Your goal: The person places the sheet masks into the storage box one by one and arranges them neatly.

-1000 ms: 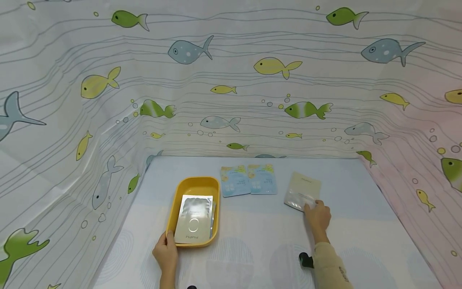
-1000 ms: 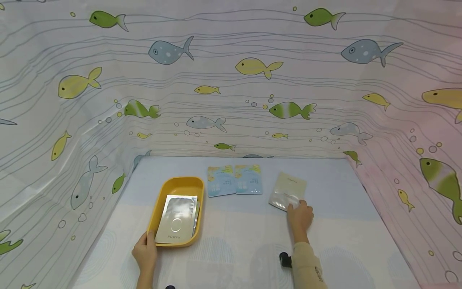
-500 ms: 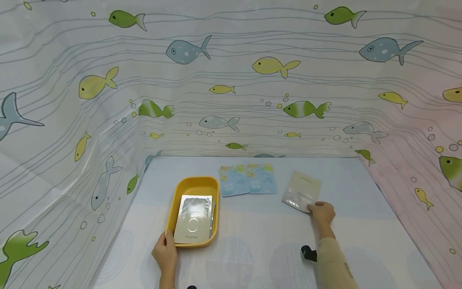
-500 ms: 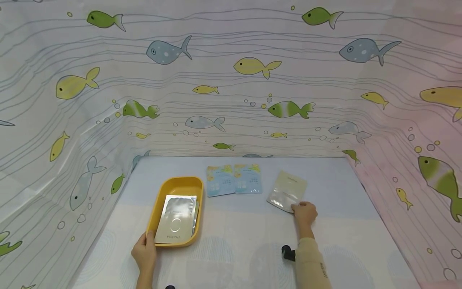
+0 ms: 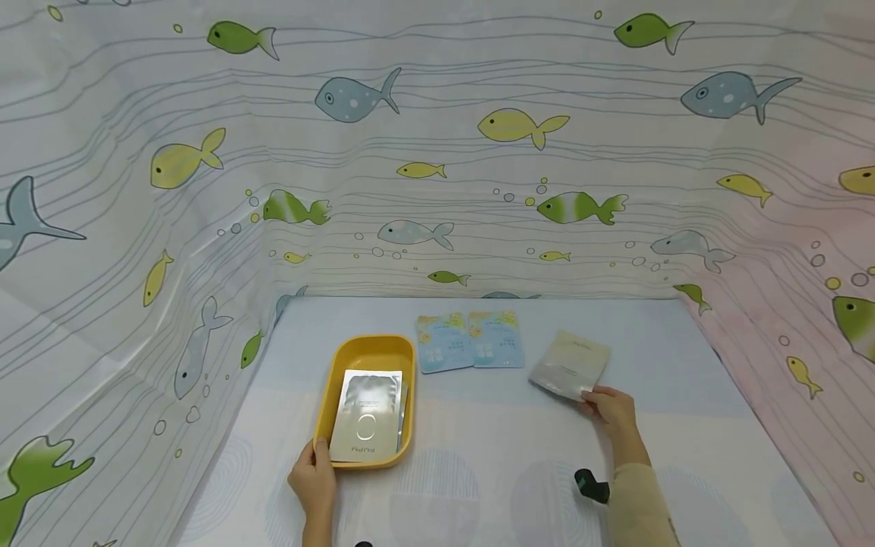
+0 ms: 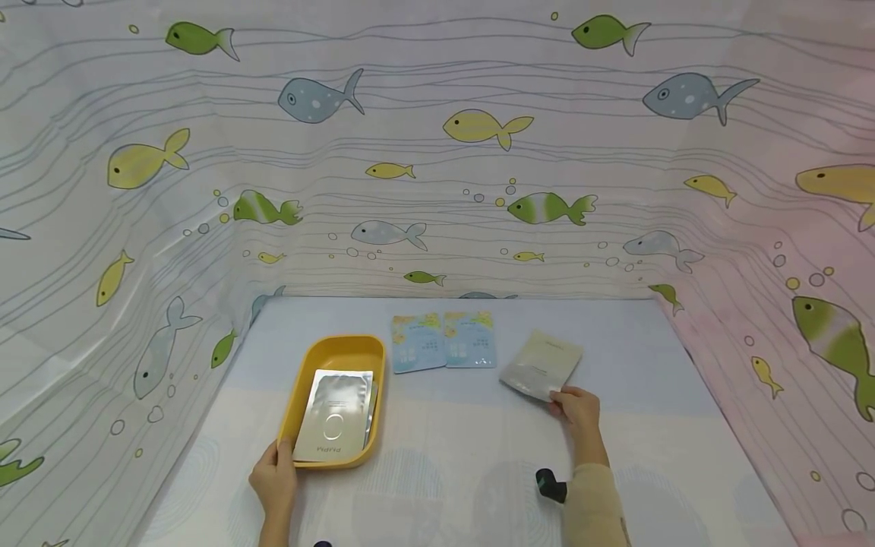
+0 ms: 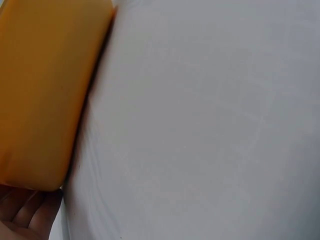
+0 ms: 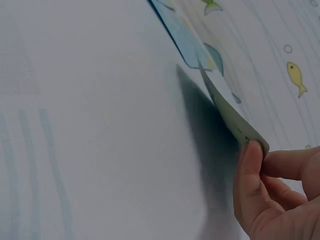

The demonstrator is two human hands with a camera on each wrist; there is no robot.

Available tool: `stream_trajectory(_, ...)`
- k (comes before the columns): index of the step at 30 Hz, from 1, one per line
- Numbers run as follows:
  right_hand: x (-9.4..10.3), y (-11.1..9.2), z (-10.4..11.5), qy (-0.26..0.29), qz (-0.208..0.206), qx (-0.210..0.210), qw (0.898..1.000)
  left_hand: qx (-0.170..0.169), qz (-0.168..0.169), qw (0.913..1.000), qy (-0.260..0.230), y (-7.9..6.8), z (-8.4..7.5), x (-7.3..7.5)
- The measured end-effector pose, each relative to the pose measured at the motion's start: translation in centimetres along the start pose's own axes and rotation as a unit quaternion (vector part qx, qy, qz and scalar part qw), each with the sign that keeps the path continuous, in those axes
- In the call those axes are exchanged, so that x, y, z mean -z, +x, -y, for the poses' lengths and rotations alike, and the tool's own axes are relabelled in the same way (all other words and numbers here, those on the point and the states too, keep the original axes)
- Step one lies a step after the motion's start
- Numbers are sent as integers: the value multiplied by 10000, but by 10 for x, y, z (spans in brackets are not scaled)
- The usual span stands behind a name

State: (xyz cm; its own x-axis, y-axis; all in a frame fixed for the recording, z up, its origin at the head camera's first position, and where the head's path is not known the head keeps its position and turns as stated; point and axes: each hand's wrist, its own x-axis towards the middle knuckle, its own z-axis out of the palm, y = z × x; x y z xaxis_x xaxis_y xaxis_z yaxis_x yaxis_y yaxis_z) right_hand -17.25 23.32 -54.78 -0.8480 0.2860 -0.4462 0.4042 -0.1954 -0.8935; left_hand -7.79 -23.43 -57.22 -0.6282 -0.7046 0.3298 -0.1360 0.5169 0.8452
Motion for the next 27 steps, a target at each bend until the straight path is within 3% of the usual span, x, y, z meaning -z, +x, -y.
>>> stream_trajectory(13, -8, -22, 12, 472, -77, 713, 9963, -33, 29, 10000, 86, 2, 3, 0)
stream_trajectory(27, -13, -33, 17, 10, 284, 1009, 9945, -44, 68, 9999, 103, 2, 3, 0)
